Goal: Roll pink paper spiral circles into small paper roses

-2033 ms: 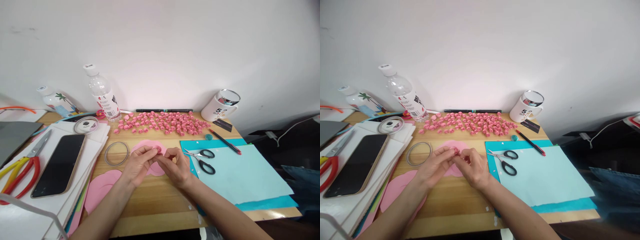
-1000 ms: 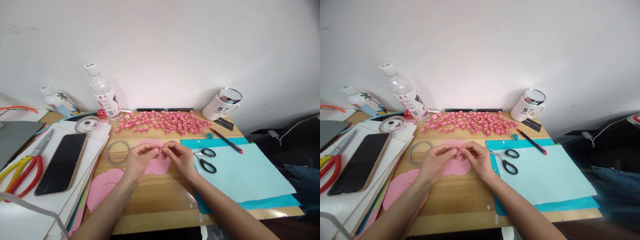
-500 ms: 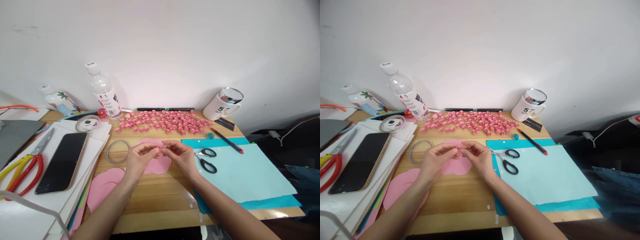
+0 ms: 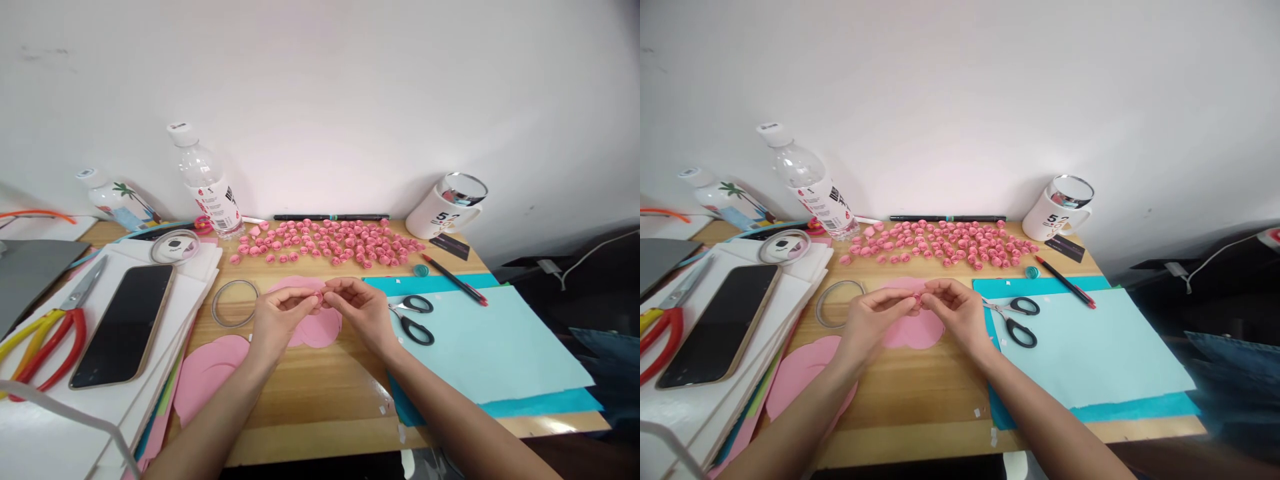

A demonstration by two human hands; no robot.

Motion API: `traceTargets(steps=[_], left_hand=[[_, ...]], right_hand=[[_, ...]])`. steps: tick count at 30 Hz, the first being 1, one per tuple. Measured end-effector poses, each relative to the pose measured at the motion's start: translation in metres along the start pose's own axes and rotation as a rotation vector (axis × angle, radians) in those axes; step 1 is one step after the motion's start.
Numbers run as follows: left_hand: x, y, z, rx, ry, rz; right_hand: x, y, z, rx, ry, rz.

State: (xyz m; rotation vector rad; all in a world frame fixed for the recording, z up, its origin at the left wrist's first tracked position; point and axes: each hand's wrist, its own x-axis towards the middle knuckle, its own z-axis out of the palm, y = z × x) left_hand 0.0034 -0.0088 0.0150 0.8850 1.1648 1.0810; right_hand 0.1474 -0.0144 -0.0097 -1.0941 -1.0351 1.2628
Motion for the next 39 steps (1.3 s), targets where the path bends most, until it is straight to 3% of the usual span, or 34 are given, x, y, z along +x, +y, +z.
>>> traceTargets(steps=[29,39], left_hand=[[-0.001,0.008,0.0,0.081,-0.109,0.094],[-0.004,0.0,0.002,0.177,-0.075,0.194]], right_hand=[[0.005,0.004,-0.006,0.085,-0.024,0.114],[-0.007,0.0,0.001,-0.154,0.088,-0.104]])
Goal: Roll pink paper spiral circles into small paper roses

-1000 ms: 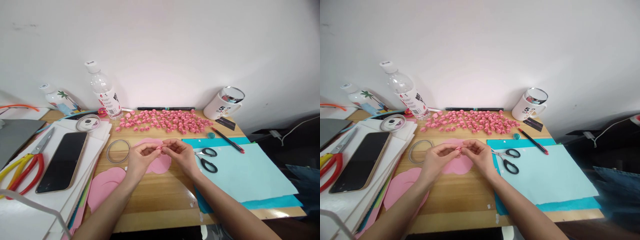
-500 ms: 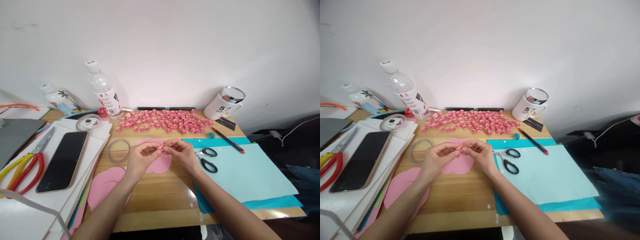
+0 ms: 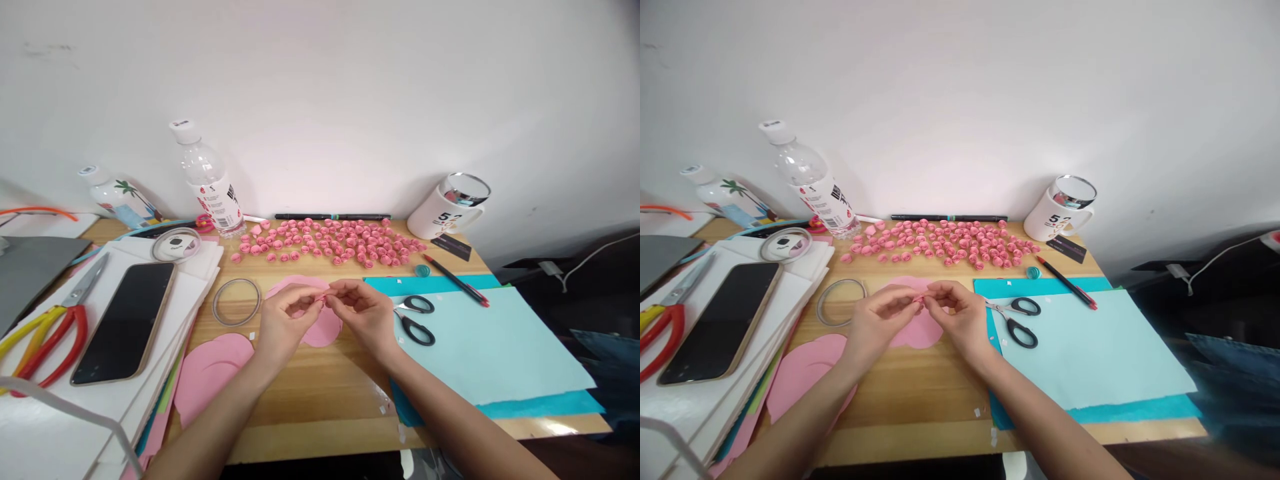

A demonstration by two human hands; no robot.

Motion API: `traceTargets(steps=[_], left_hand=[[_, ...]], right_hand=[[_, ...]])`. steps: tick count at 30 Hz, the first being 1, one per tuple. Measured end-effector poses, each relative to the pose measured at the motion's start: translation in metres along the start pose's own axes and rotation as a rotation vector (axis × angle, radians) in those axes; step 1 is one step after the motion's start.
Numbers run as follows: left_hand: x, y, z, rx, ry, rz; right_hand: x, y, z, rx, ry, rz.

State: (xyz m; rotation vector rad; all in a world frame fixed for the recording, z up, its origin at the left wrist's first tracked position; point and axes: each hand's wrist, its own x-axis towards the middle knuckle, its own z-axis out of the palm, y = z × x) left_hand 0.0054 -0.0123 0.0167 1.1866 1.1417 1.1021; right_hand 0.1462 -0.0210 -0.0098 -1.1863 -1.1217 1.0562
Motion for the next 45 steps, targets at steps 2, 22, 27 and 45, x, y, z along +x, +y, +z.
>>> traceTargets(steps=[2,22,27,45], left_hand=[[0.0,0.0,0.0,0.019,-0.004,0.04],[0.003,-0.002,0.0,0.14,-0.04,0.069],[0.003,-0.004,0.0,0.097,-0.059,-0.003],[0.003,-0.015,-0.002,0.17,-0.017,-0.013]], right_hand=[[0.001,0.001,-0.001,0.019,-0.021,0.017],[0.009,-0.004,-0.004,0.054,-0.056,0.097],[0.009,-0.003,-0.004,0.028,-0.078,0.058],[0.009,0.001,-0.009,-0.187,-0.184,-0.054]])
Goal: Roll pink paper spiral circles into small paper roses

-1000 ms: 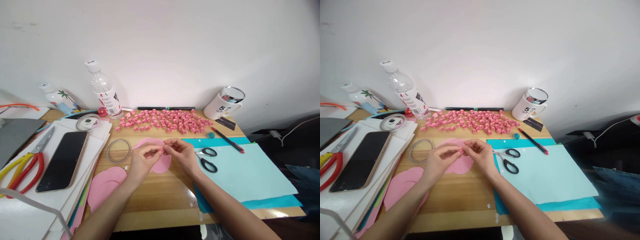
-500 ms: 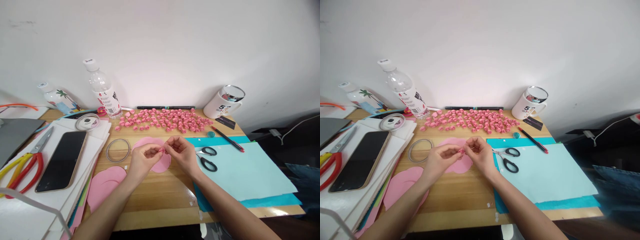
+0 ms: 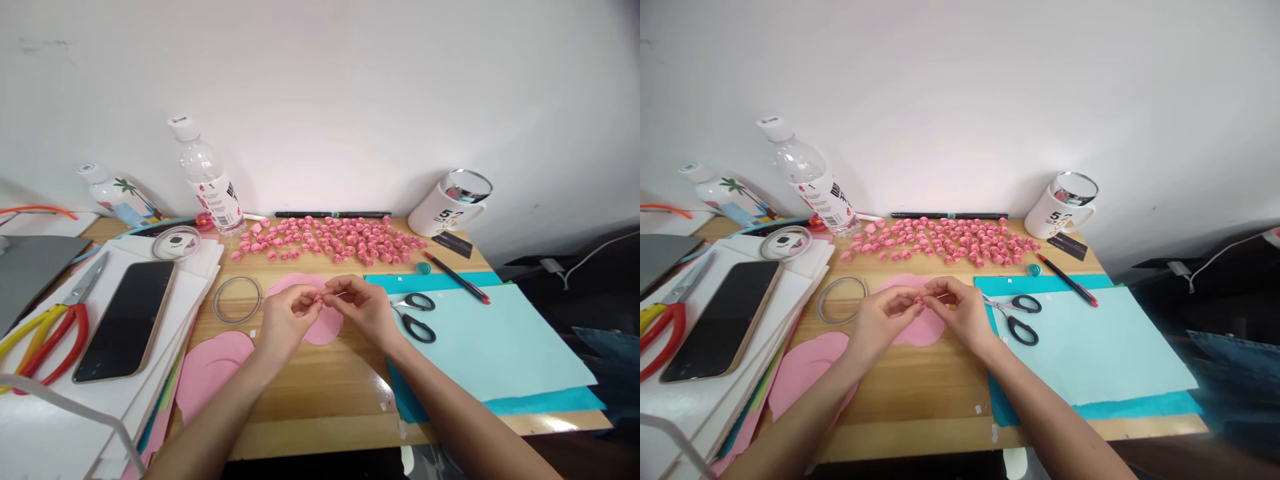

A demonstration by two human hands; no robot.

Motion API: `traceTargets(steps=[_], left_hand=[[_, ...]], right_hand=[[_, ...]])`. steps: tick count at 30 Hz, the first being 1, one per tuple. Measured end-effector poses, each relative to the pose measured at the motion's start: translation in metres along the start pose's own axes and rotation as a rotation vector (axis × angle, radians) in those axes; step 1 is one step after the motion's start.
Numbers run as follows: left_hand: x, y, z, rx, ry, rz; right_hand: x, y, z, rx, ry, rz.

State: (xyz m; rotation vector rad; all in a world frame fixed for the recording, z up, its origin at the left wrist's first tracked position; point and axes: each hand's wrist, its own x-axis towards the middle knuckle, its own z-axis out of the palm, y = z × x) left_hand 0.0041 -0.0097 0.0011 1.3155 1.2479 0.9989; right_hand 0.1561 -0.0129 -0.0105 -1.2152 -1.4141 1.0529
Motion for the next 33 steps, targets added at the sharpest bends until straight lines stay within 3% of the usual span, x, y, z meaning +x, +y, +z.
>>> traceTargets(steps=[4,9,12,19,29,33], left_hand=[[0.0,-0.001,0.0,0.062,-0.013,0.034],[0.001,-0.004,0.001,0.119,0.003,0.093],[0.0,-0.005,0.002,0.146,0.017,0.152],[-0.002,-0.008,0.003,0.291,0.034,0.274],[-0.004,-0.005,0.005,0.203,0.027,0.273],[-0.006,-0.004,0.008,0.177,0.034,0.286]], right_hand=[[-0.002,0.003,0.001,-0.165,0.028,-0.127],[-0.004,0.009,0.003,-0.491,0.075,-0.51],[-0.004,0.012,0.004,-0.584,0.085,-0.606],[-0.01,0.012,0.011,-0.597,0.123,-0.393],[-0.012,0.003,0.015,-0.34,0.281,-0.186],[-0.013,0.0,0.015,-0.301,0.292,-0.175]])
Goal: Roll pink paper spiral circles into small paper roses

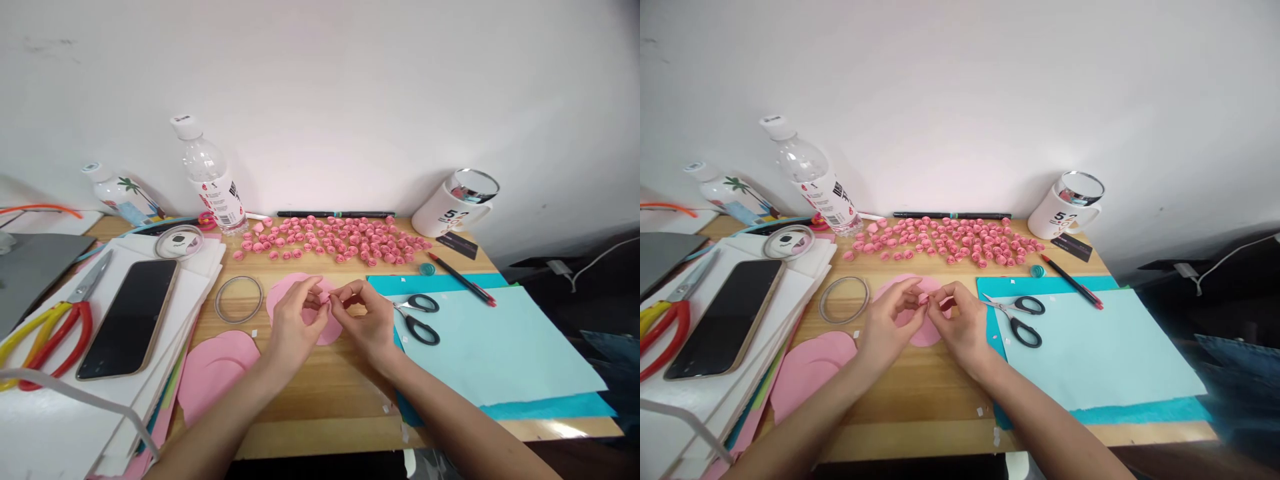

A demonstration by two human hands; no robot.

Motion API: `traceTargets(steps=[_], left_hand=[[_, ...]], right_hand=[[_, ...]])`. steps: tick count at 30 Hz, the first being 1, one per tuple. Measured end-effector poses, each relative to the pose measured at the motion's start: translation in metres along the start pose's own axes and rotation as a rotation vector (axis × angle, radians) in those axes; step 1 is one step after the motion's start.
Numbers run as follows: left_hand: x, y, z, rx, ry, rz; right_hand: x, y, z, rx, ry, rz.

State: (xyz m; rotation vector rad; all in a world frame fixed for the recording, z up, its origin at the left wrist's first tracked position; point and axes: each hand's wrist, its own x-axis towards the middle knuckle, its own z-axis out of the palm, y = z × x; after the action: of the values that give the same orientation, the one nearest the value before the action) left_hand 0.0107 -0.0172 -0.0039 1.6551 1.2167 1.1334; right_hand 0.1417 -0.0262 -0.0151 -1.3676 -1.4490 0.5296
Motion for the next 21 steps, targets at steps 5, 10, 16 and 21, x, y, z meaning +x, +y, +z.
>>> traceTargets(steps=[5,10,16,21], left_hand=[[-0.0022,-0.0027,0.0037,-0.009,0.041,-0.043],[-0.0044,-0.0019,0.0064,-0.013,0.068,-0.036],[-0.0063,0.0046,0.0094,-0.139,0.043,-0.116],[-0.007,0.0018,0.0092,-0.131,0.046,-0.105]], right_hand=[[-0.0037,-0.0029,0.0018,-0.013,-0.016,0.015],[-0.007,-0.0036,0.0039,0.001,0.007,-0.036],[-0.0024,-0.0045,0.0033,0.249,0.026,0.227],[-0.0023,-0.0072,0.0038,0.344,0.022,0.296]])
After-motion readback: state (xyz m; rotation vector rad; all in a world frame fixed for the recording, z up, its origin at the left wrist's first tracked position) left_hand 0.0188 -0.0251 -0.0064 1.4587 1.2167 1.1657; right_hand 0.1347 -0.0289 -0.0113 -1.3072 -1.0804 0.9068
